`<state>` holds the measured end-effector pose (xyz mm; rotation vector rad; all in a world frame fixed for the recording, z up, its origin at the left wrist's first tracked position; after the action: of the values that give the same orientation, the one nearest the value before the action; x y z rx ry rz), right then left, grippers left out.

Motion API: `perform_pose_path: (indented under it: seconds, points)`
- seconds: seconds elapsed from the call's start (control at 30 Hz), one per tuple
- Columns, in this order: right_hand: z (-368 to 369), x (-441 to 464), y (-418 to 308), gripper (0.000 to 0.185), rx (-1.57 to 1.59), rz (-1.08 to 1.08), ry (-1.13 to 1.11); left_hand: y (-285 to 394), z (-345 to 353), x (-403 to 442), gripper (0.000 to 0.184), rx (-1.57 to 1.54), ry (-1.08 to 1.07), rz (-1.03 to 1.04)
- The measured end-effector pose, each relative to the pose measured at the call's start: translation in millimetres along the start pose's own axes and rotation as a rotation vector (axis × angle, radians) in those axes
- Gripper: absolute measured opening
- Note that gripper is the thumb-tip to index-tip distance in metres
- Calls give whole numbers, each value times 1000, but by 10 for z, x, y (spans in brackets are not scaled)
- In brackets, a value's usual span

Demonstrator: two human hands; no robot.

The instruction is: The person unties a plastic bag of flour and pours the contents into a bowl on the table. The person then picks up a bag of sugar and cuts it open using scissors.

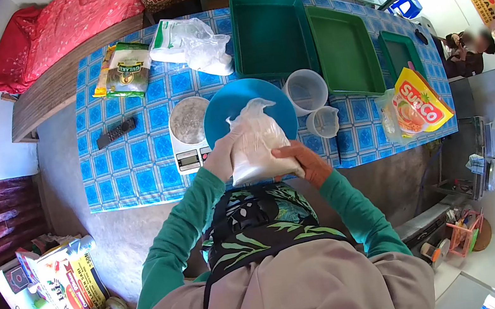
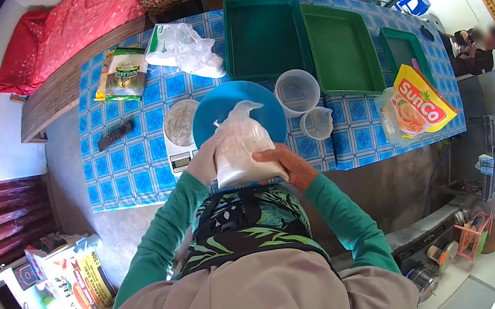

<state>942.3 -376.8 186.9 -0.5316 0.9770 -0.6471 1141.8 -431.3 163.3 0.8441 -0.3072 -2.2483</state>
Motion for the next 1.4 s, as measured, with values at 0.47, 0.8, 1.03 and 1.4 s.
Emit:
perform_pose_path:
  seconds: [0.47,0.8,1.03,1.4]
  points:
    - [72,-89,-8,52,108,-2,69,50,218,4,38,200,-20,-178]
    - [157,-217,-76,45,61,70,74,121,439,-161,40,114,9,-193]
    - [203,-241,2,48,1,81,124,65,324,-200,39,53,-21,-308]
    - [263,-448,-36,41,20,118,207,-224,139,-134,47,-69,-133,-281]
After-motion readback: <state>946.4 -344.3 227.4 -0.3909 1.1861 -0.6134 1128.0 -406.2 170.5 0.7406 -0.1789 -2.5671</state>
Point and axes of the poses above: each hand's wrist, its own x-axis towards the middle knuckle, its own z-axis out of the palm, y = z × x, the point moved 1 cm from there along x, towards the middle knuckle, and after that the axes turned 7 degrees about -x, right-handed, at the moved point
